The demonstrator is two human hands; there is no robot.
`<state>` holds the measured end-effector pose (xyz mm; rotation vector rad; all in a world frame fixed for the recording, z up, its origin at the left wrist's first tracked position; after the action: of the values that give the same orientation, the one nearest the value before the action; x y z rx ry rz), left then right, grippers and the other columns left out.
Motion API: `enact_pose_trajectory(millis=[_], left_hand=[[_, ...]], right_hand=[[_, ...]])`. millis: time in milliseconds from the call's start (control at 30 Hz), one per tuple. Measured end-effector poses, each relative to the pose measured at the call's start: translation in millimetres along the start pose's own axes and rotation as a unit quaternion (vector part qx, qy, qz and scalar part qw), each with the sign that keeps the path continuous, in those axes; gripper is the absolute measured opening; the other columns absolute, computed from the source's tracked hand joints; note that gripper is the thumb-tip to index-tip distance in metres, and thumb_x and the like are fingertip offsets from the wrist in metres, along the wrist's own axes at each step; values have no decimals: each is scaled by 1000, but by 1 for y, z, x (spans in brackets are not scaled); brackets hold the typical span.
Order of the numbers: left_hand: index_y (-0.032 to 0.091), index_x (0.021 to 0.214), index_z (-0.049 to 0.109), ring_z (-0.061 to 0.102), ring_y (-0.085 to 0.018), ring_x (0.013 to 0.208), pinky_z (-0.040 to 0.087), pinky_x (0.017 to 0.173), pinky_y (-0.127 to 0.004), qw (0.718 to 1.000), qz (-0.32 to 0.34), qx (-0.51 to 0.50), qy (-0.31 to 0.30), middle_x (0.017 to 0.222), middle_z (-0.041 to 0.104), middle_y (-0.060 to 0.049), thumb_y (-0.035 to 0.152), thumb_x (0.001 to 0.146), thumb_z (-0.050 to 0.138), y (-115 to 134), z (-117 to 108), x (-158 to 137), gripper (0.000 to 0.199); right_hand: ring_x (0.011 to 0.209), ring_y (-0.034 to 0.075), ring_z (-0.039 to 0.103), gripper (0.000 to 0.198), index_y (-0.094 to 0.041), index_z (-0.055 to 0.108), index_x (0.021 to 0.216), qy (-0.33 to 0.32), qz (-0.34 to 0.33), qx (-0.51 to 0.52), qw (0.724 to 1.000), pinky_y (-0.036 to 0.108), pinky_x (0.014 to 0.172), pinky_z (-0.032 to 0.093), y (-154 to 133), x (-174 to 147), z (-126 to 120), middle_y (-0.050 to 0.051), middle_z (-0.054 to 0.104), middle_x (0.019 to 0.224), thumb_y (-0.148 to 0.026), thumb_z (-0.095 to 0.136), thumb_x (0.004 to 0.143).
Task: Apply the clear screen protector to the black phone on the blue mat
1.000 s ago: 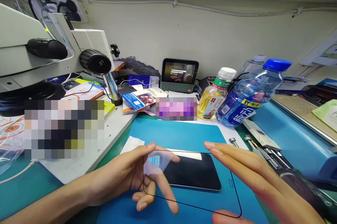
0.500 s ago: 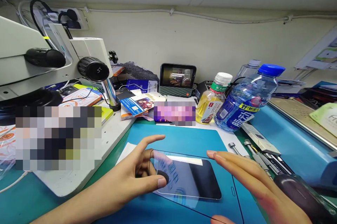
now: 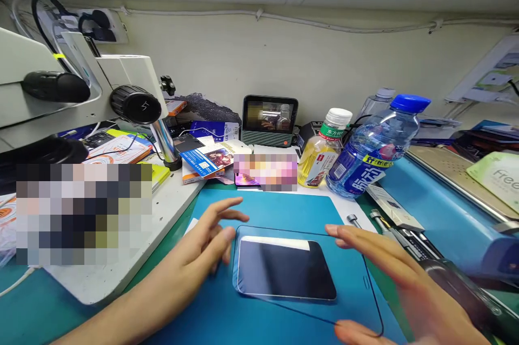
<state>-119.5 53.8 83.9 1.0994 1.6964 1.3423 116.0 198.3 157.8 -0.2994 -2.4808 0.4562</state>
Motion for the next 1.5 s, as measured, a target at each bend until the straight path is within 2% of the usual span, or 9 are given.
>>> enact_pose_trajectory(millis=[100, 167, 233, 300, 433, 633, 800, 1000, 1500], left_hand=[[43, 164, 33, 61, -27, 127, 56, 109, -44, 987, 74, 140, 3, 162, 46, -8, 60, 110, 49, 13, -3, -6, 58], [45, 168, 21, 43, -36, 152, 48, 121, -54, 972, 105, 203, -57, 173, 32, -7, 64, 99, 69, 14, 10, -10, 87], [44, 170, 15, 35, -40, 159, 45, 124, -58, 960, 111, 239, -95, 176, 27, -8, 60, 87, 86, 10, 20, -13, 111], [42, 169, 21, 40, -39, 157, 47, 123, -56, 957, 106, 254, -97, 173, 33, -10, 50, 86, 89, 7, 23, -12, 108], [38, 159, 41, 52, -34, 147, 51, 120, -49, 962, 99, 243, -71, 160, 48, -10, 40, 92, 83, 6, 20, -9, 79], [39, 149, 50, 57, -30, 138, 52, 115, -44, 959, 85, 258, -79, 151, 51, -6, 37, 92, 82, 0, 21, -4, 65], [37, 146, 53, 57, -31, 137, 53, 113, -42, 959, 88, 258, -74, 149, 53, -6, 39, 90, 84, -2, 21, -2, 64], [40, 141, 57, 56, -30, 134, 50, 114, -42, 961, 56, 266, -56, 146, 53, -3, 38, 87, 86, -3, 19, -1, 61], [37, 140, 56, 53, -30, 134, 46, 114, -45, 957, 43, 274, -89, 144, 53, -3, 45, 89, 85, -2, 25, 4, 59]], right_hand=[[138, 26, 65, 72, -39, 52, 156, 2, 67, 51, 996, 32, 118, 50, 25, -7, 6, 2, 66, 152, -48, 82, 91], [133, 28, 69, 72, -38, 54, 155, -15, 113, 84, 990, 36, 116, 53, 38, -12, 14, 4, 66, 152, -49, 84, 89], [130, 30, 71, 73, -36, 57, 154, -40, 154, 107, 981, 40, 114, 55, 47, -17, 22, 7, 64, 153, -51, 85, 88], [131, 32, 70, 74, -33, 60, 153, -57, 180, 121, 974, 44, 115, 54, 50, -20, 27, 10, 63, 154, -53, 86, 86], [134, 33, 68, 73, -34, 60, 153, -72, 196, 133, 969, 47, 117, 52, 49, -19, 33, 10, 62, 156, -56, 84, 88], [136, 32, 67, 72, -35, 64, 150, -84, 215, 117, 966, 45, 117, 50, 51, -17, 38, 8, 65, 152, -62, 83, 86], [140, 32, 64, 72, -34, 67, 147, -88, 242, 125, 958, 43, 119, 49, 51, -15, 38, 6, 66, 151, -66, 82, 85], [148, 33, 55, 77, -40, 58, 155, -161, 254, 104, 948, 45, 125, 44, 59, -20, 51, 3, 58, 160, -65, 81, 86], [156, 34, 44, 78, -44, 45, 163, -218, 240, 49, 945, 53, 130, 35, 68, -26, 58, 2, 47, 168, -71, 70, 94]])
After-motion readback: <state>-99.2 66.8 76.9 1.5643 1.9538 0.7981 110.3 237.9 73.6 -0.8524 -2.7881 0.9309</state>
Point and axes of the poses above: each hand's wrist, its own x-axis towards the middle knuckle, its own z-axis out of the palm, y = z × x, the point moved 9 cm from there along x, towards the middle knuckle
